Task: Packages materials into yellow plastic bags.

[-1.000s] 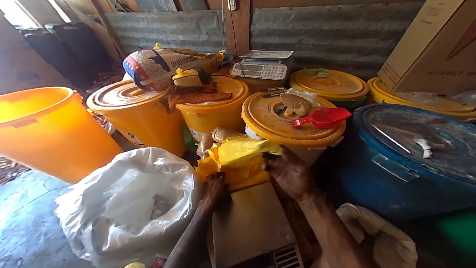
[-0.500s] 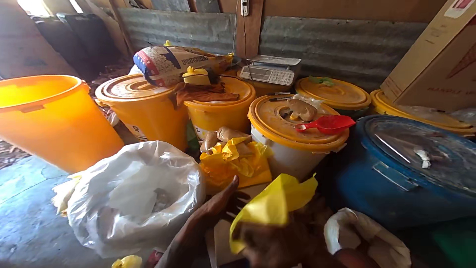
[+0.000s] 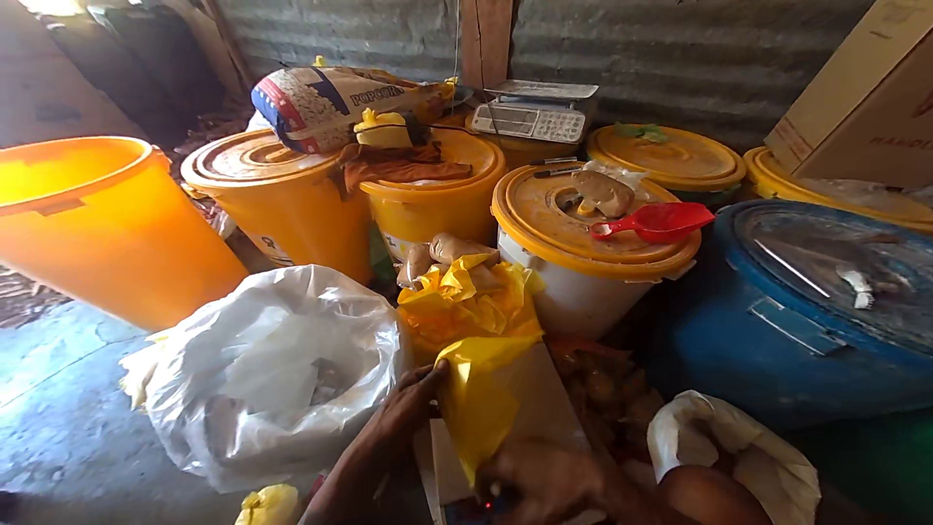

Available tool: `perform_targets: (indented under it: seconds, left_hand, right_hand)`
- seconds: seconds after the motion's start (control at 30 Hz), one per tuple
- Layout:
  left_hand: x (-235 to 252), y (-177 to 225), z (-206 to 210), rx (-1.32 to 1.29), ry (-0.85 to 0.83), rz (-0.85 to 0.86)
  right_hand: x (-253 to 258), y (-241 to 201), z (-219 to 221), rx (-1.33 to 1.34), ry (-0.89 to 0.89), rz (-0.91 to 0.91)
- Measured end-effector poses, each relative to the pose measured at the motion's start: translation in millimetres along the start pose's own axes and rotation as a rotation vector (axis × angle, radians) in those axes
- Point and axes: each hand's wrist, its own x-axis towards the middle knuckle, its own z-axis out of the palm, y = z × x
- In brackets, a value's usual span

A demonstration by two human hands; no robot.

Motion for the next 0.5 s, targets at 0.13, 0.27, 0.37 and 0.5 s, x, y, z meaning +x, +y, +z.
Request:
perform_targets:
  seconds: [0.13, 0.27, 0.37, 0.5]
  left_hand:
    - [-6.3, -0.8, -11.8, -0.002, -0.068, 0.157]
    - [-7.9, -16.9, -4.6, 0.167, -0.129, 0.325]
    - [-7.1, -35.0, 13.2, 0.239, -0.317, 0.364]
    - [-3.0, -42.4, 27.3, 0.397, -0.379, 0.226]
  right_hand:
    - [-20.9, 13.3, -44.7, 0.224, 0.577, 0.150]
    - [-23.9, 14.5, -62.2, 0.463, 0.815, 0.378]
    - [-12.6, 0.4, -46.5, 0.761, 0.803, 0.400]
    - [5.4, 6.9, -23.4, 0.542, 1.038, 0.216]
